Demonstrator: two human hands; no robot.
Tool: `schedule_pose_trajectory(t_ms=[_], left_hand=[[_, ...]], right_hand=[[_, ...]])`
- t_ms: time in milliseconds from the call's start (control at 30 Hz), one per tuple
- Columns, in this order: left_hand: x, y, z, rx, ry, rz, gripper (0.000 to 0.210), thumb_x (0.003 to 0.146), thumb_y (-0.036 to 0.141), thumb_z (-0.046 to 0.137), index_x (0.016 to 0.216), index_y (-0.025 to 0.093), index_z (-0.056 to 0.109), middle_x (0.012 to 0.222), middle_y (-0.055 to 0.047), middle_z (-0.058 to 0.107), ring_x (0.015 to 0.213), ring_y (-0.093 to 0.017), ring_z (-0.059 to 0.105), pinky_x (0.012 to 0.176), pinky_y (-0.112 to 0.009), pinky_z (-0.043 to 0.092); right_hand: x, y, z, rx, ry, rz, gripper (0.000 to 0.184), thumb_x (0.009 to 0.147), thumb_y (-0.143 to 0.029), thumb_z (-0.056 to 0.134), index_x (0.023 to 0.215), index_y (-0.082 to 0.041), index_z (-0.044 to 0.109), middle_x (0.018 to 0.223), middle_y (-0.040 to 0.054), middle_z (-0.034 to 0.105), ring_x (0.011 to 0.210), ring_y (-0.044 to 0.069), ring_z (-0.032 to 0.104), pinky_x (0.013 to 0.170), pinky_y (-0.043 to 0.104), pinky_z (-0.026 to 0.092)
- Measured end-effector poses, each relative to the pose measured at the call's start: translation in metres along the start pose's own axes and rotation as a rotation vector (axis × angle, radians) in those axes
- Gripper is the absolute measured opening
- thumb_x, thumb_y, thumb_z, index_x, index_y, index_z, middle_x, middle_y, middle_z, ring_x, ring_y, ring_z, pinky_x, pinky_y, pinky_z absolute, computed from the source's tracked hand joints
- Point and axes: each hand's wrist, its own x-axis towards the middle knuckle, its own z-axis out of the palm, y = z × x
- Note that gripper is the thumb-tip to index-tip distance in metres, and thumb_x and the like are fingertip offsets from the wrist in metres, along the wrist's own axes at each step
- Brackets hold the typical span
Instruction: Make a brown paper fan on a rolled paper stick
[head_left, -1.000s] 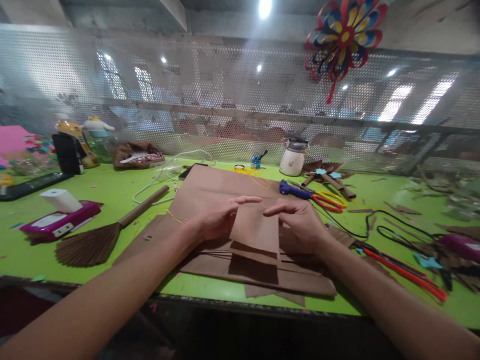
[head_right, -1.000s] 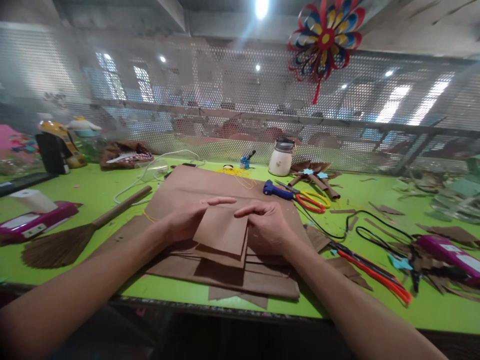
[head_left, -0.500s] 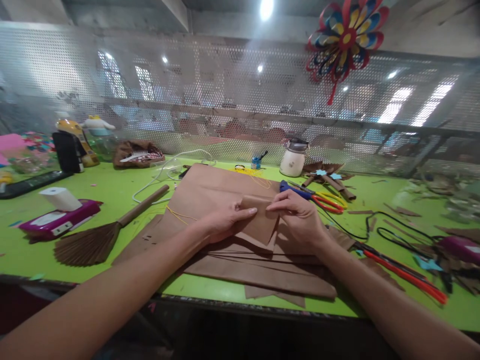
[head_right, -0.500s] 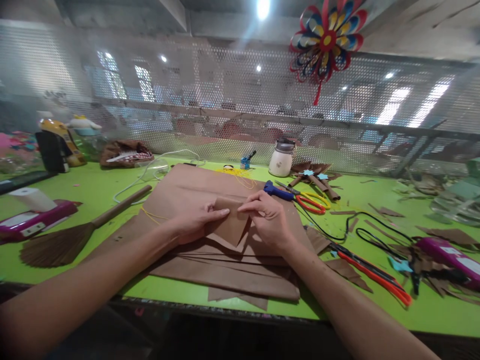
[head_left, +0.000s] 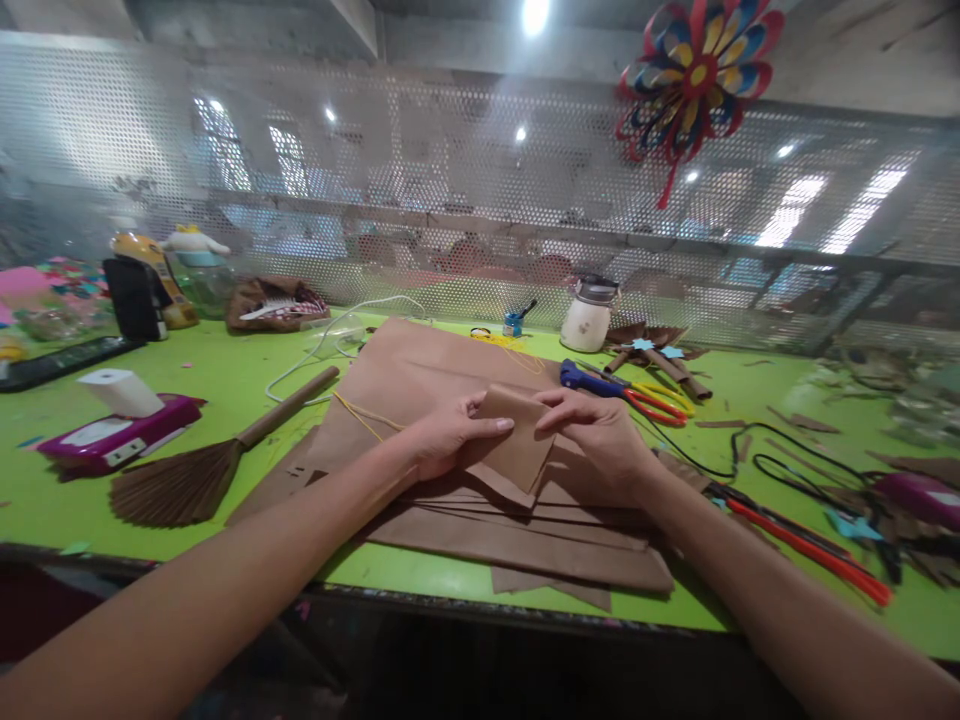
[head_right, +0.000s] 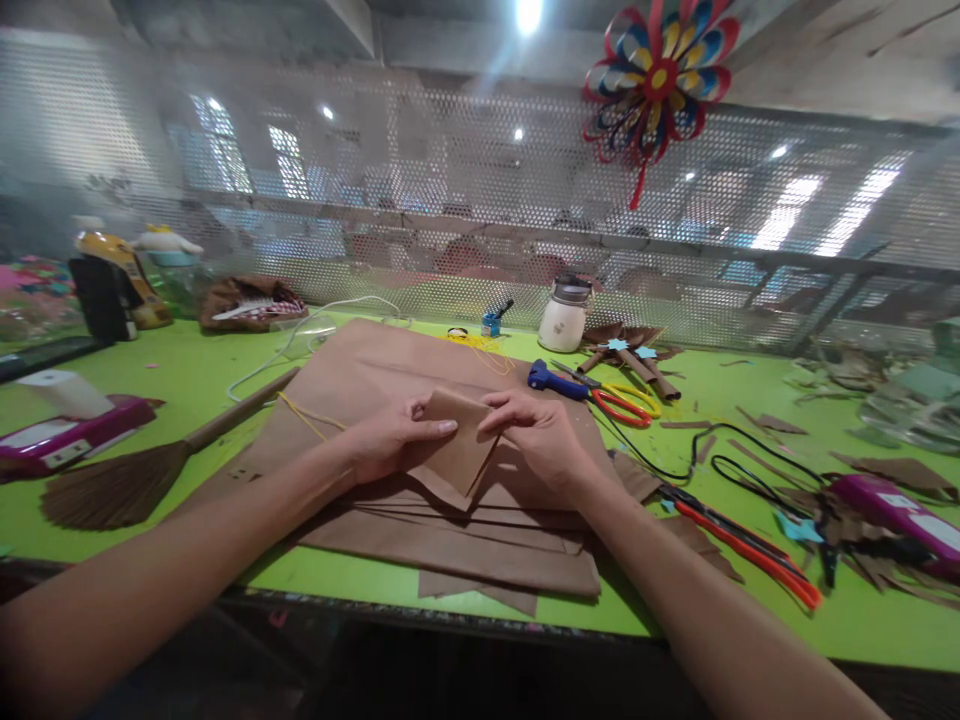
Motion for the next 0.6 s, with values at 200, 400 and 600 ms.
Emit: schedule_pose_trajectory(t_ms=[200,400,600], left_hand=[[-0.001,-0.002,-0.004,0.008,-0.116,-0.131,0.034,0.07,0.017,0.069,0.102,0.012,0.062,0.098,-0.012,0.067,0.086,-0.02,0.064,0.083,-0.035,0.048],[-0.001,-0.005,-0.002,-0.011,-0.069,-0.117,0.045,0.068,0.021,0.073,0.11,0.014,0.059,0.104,-0.011,0.065,0.09,-0.019,0.063,0.087,-0.035,0.046],[-0.001,-0.005,-0.003,-0.026,-0.063,-0.1,0.048,0.067,0.025,0.073,0.111,0.016,0.056,0.103,-0.01,0.063,0.086,-0.016,0.061,0.079,-0.032,0.048]], right_hand=[[-0.004,-0.002,0.003,-0.056,-0.094,0.039,0.017,0.069,-0.015,0.059,0.065,-0.023,0.073,0.098,0.0039,0.068,0.09,0.019,0.061,0.079,0.031,0.048],[0.0,-0.005,0.003,-0.111,0.029,0.003,0.019,0.07,-0.014,0.056,0.065,-0.022,0.073,0.086,0.0035,0.07,0.085,0.018,0.062,0.079,0.03,0.048],[0.004,0.01,-0.001,0.022,0.173,0.147,0.025,0.069,-0.025,0.062,0.091,-0.017,0.07,0.077,0.0029,0.069,0.067,0.016,0.06,0.061,0.027,0.048]])
